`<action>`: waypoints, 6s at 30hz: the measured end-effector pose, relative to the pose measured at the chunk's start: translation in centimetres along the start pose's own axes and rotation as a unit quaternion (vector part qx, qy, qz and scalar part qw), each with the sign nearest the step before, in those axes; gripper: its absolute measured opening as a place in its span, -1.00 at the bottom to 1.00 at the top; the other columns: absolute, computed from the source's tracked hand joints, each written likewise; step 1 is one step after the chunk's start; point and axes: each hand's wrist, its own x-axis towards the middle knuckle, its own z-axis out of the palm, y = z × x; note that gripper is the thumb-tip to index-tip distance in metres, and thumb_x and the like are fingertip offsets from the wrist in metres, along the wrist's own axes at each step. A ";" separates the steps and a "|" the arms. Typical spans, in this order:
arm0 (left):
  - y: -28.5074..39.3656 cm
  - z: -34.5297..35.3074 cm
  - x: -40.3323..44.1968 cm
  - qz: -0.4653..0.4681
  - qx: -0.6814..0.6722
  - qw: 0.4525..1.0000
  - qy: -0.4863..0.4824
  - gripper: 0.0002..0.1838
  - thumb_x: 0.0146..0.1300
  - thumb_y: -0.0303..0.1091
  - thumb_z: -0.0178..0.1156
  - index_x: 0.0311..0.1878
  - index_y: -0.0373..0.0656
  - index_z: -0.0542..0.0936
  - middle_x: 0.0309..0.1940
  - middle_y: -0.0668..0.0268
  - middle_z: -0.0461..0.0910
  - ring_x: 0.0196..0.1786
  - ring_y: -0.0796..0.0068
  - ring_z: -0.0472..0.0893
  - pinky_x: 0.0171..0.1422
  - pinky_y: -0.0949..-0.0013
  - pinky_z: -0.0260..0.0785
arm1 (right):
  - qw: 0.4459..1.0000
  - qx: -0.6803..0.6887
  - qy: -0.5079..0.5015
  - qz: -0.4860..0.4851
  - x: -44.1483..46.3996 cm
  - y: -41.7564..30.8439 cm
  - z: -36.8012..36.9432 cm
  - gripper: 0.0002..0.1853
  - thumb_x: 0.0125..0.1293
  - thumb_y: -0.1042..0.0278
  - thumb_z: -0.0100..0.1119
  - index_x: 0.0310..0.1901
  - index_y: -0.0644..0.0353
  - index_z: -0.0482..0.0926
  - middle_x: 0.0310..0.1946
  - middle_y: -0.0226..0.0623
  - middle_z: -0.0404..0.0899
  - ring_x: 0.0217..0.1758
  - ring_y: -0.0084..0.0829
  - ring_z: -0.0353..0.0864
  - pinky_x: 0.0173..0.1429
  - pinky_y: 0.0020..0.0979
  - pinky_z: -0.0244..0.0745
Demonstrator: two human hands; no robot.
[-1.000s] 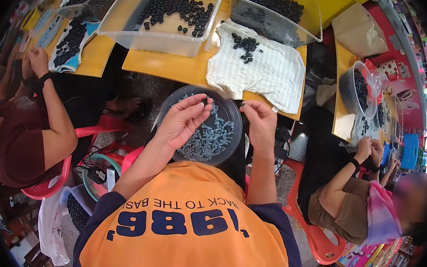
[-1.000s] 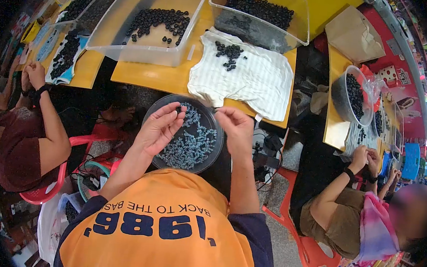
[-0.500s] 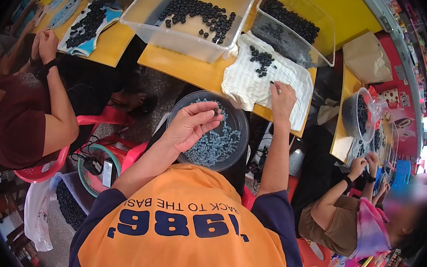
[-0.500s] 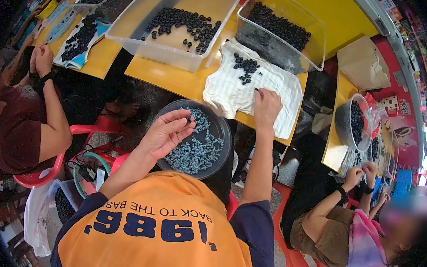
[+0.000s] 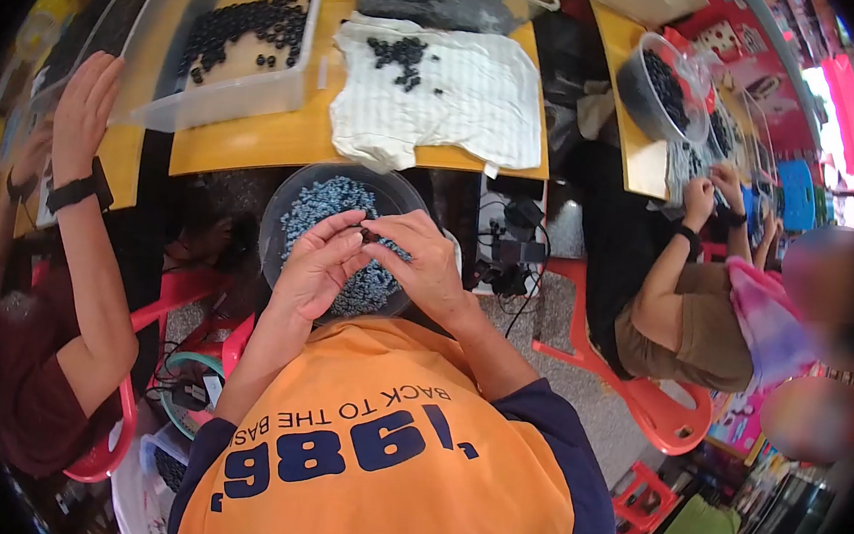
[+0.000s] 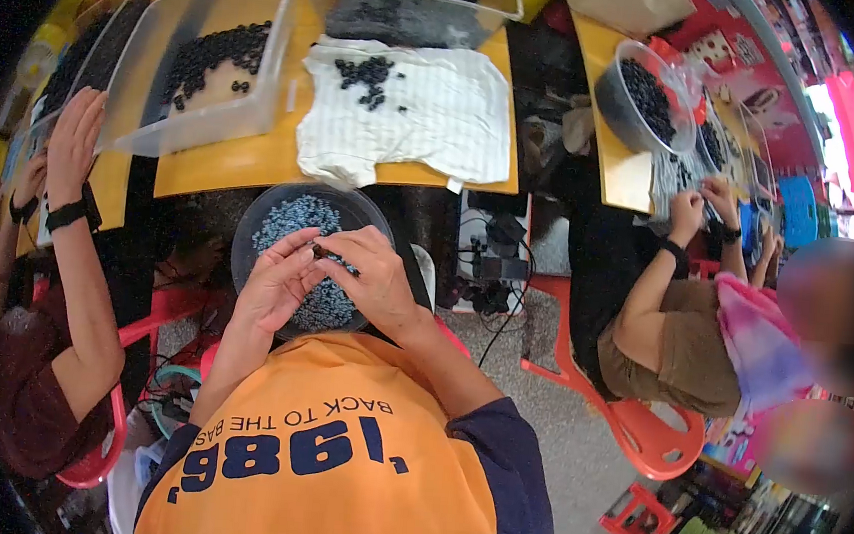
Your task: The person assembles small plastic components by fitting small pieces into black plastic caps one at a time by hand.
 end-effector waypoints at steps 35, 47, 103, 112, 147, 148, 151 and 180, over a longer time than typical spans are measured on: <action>7.2 7.3 -9.7 0.139 0.274 0.913 -0.268 -0.66 0.01 -0.20 0.42 -0.23 -0.28 0.71 -0.24 0.14 0.59 -0.16 0.30 0.57 -0.01 0.34 0.40 | 0.927 -0.293 0.081 0.220 -8.6 21.2 -6.5 -0.87 0.22 0.36 0.22 -0.31 0.23 0.68 -0.34 -0.17 0.62 -0.26 -0.15 0.60 -0.18 -0.20 0.48; 5.7 -0.5 -8.1 0.237 0.597 0.743 0.186 -0.79 0.12 -0.54 0.24 -0.14 -0.22 0.65 -0.31 0.25 0.59 -0.23 0.38 0.60 -0.09 0.45 0.42 | 0.961 -0.168 -0.165 -0.143 1.8 4.1 1.6 -0.83 0.04 0.42 0.34 -0.27 0.10 0.66 -0.31 -0.41 0.58 -0.16 -0.35 0.49 -0.01 -0.33 0.32; 9.3 4.9 22.9 0.389 0.770 0.492 0.119 -0.79 0.03 -0.45 0.30 -0.21 -0.23 0.67 -0.22 0.13 0.49 -0.09 0.12 0.54 0.04 0.19 0.41 | 0.980 -0.095 0.156 -0.080 1.8 2.4 -2.1 -0.79 0.03 0.54 0.36 -0.25 0.16 0.63 -0.31 -0.36 0.61 -0.25 -0.32 0.54 -0.06 -0.33 0.33; 8.8 6.4 20.1 0.400 0.636 0.655 0.085 -0.79 0.05 -0.48 0.33 -0.21 -0.28 0.65 -0.24 0.21 0.59 -0.21 0.33 0.60 -0.09 0.35 0.44 | 0.981 -0.027 0.190 0.000 2.0 3.9 -3.6 -0.82 0.08 0.56 0.33 -0.23 0.18 0.66 -0.35 -0.34 0.63 -0.33 -0.41 0.55 -0.13 -0.41 0.39; 3.8 3.1 2.5 0.085 -0.045 0.995 -0.004 -0.79 0.20 -0.62 0.23 -0.08 -0.30 0.59 -0.19 0.17 0.65 -0.15 0.40 0.68 0.00 0.44 0.57 | 0.992 0.077 0.082 0.049 6.3 -2.2 0.1 -0.82 0.12 0.64 0.30 -0.20 0.28 0.67 -0.22 -0.32 0.58 -0.21 -0.56 0.53 -0.11 -0.58 0.42; 3.7 2.9 2.6 0.096 -0.028 0.995 0.001 -0.79 0.20 -0.61 0.23 -0.08 -0.30 0.60 -0.20 0.18 0.65 -0.16 0.42 0.68 -0.01 0.45 0.57 | 0.992 0.077 0.082 0.050 6.2 -2.3 0.1 -0.82 0.12 0.64 0.30 -0.20 0.28 0.67 -0.22 -0.32 0.58 -0.21 -0.56 0.53 -0.11 -0.58 0.42; 3.6 2.8 2.5 0.112 0.002 0.994 0.007 -0.80 0.20 -0.60 0.24 -0.09 -0.30 0.60 -0.22 0.20 0.65 -0.17 0.45 0.67 -0.03 0.47 0.57 | 0.992 0.063 0.088 0.070 6.0 -2.7 0.2 -0.81 0.08 0.58 0.33 -0.21 0.24 0.69 -0.27 -0.26 0.62 -0.14 -0.38 0.57 -0.04 -0.43 0.44; 1.9 1.0 2.3 0.018 -0.196 0.980 -0.028 -0.79 0.28 -0.58 0.14 -0.01 -0.30 0.54 -0.06 0.11 0.60 0.02 0.32 0.62 0.11 0.41 0.57 | 0.947 -0.309 0.049 -0.075 14.7 14.0 -3.6 -0.83 0.18 0.46 0.21 -0.19 0.26 0.66 -0.31 -0.10 0.56 -0.25 -0.12 0.55 -0.12 -0.24 0.46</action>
